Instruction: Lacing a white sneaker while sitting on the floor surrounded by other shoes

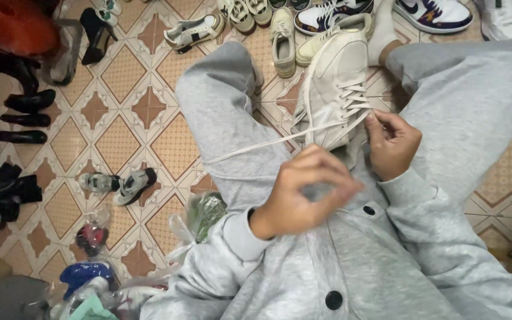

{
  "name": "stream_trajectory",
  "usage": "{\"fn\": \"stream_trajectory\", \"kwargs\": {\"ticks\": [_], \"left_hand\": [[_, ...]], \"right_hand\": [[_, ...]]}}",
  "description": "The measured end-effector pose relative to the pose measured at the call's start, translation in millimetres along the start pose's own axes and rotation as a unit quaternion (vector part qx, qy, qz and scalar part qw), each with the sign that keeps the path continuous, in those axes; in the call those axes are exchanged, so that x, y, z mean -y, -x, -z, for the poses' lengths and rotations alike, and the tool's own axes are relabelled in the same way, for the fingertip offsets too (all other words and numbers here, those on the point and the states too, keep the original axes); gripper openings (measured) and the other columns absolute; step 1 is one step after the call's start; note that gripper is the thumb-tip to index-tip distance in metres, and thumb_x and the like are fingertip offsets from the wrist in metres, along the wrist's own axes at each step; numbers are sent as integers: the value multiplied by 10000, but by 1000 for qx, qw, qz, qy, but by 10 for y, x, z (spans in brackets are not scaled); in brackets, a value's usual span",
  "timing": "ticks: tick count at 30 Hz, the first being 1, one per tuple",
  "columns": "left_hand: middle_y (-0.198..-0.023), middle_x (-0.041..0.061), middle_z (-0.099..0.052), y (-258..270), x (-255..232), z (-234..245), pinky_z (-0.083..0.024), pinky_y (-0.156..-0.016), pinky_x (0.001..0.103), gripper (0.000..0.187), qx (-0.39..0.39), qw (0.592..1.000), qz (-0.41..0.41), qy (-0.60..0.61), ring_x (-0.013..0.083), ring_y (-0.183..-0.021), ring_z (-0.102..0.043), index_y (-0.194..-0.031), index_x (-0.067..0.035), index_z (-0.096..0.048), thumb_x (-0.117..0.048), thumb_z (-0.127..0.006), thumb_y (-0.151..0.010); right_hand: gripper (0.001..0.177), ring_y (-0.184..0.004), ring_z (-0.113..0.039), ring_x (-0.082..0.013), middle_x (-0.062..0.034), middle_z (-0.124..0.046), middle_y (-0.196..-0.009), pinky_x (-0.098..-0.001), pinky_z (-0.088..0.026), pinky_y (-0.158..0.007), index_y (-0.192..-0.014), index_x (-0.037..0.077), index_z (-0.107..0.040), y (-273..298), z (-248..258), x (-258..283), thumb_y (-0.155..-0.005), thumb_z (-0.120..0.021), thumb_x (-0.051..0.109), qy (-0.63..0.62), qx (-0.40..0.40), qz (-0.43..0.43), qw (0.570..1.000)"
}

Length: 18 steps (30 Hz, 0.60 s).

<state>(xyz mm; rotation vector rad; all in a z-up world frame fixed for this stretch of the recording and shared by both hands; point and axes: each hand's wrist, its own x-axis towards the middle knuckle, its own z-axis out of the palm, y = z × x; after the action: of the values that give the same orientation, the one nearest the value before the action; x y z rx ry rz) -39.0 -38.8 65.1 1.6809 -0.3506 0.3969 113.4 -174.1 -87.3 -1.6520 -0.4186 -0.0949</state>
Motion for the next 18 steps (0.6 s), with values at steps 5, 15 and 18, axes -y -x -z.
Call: {"fn": "stream_trajectory", "kwargs": {"ticks": [5,15,18], "left_hand": [[-775,77,-717,540,1183,82,-539,-735,362,137,-210,917,293,-168,239,-805,-703,-919,-122,-731,-252,-731,-961],[-982,106,-591,394,1617,231,-524,-888,399,513,-207,924,319,-49,247,-993,-605,-1254,-74,-569,-398,-787,-922],[-1162,102,-531,263,1707,314,-457,-1014,397,585,-163,935,303,81,224,-1105,-518,-1403,-42,-501,-394,-711,-986]], "right_hand": [[73,-651,-543,-46,-108,-677,-754,-239,-483,-534,-1115,-30,-775,55,-55,-78,-1051,-773,4,-43,-33,-43,998],[84,-485,-544,-103,-111,-628,-691,-236,-449,-431,-1102,-33,-736,-48,34,-291,-1062,-718,40,-120,-23,-70,990],[96,-474,-566,-91,-87,-634,-693,-211,-464,-411,-1087,-2,-739,-101,30,-310,-1052,-710,83,-155,-15,-94,983]]}}
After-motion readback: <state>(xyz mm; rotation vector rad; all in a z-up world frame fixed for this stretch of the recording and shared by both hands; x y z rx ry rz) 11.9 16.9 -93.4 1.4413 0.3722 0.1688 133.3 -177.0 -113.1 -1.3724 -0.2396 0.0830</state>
